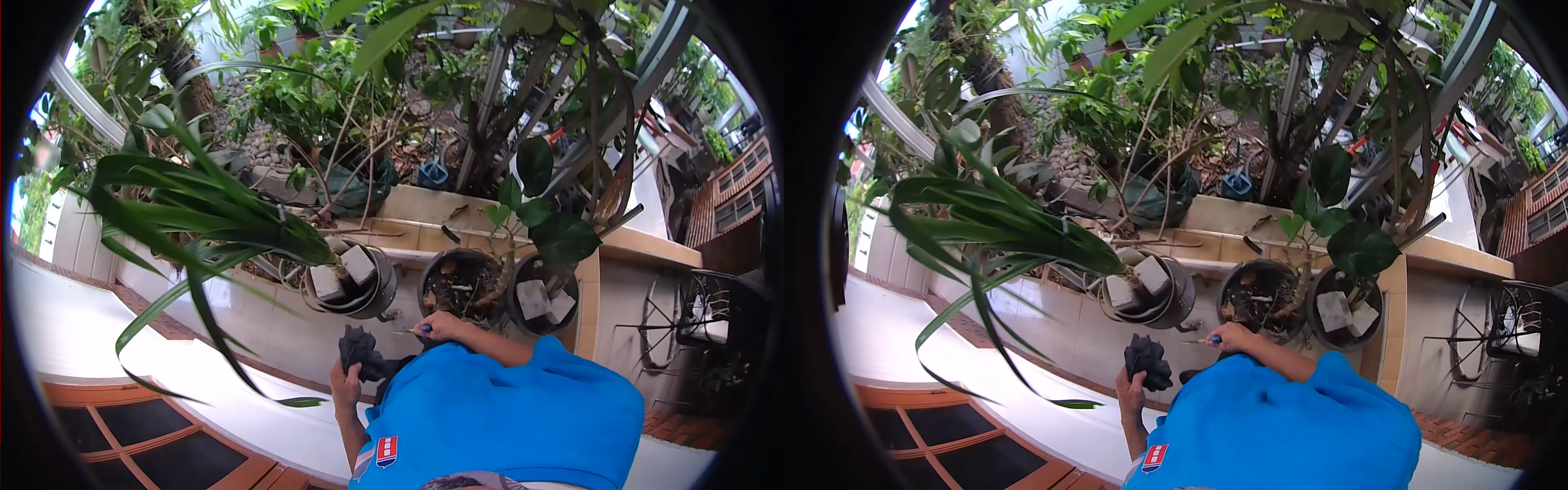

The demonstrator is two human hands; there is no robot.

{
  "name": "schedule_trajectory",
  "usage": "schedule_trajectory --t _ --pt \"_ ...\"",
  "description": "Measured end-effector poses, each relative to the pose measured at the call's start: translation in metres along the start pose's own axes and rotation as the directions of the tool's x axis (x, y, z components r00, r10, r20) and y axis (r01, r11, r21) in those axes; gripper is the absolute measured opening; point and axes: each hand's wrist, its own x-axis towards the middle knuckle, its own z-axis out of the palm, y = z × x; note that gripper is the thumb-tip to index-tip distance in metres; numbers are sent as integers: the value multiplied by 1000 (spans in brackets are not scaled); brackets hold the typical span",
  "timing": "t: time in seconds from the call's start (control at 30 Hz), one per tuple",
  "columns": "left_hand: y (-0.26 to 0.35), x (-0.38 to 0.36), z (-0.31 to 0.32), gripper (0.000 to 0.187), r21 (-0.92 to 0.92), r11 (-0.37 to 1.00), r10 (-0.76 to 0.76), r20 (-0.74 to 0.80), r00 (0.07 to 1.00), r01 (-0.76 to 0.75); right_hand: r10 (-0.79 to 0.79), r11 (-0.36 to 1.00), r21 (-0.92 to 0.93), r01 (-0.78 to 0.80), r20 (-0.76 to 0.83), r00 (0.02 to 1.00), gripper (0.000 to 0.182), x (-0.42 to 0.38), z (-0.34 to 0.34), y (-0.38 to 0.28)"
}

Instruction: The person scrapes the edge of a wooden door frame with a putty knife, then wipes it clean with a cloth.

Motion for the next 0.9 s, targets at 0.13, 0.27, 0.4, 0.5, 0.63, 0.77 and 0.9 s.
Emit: schedule_trajectory --t 0.13,0.27,0.4,0.5,0.63,0.77,0.9 --pt "4 0 37 20 104 995 -13 49 999 8 31 999 -43 -31 3 1000 32 -8 -12 16" --pt "3 -10 64 20 151 987 -59 72 996 47 37 999 -6 -37 7 999 33 -10 -18 32" --pt "0 -15 72 21 139 990 -49 85 995 37 4 999 33 -3 -43 999 34 -12 -21 36" --pt "3 -16 76 20 100 994 -46 31 998 43 26 1000 17 -26 0 1000 30 -11 -25 30" --pt "-3 -23 77 19 53 998 -30 -14 999 31 -24 1000 12 24 5 1000 33 -10 -23 30" --pt "-1 -36 80 18 75 997 -6 -59 998 10 -16 1000 26 14 73 997 33 -11 -25 25" --pt "-5 -45 81 17 56 998 -11 -94 995 16 -8 1000 -20 11 161 987 33 -12 -32 15"
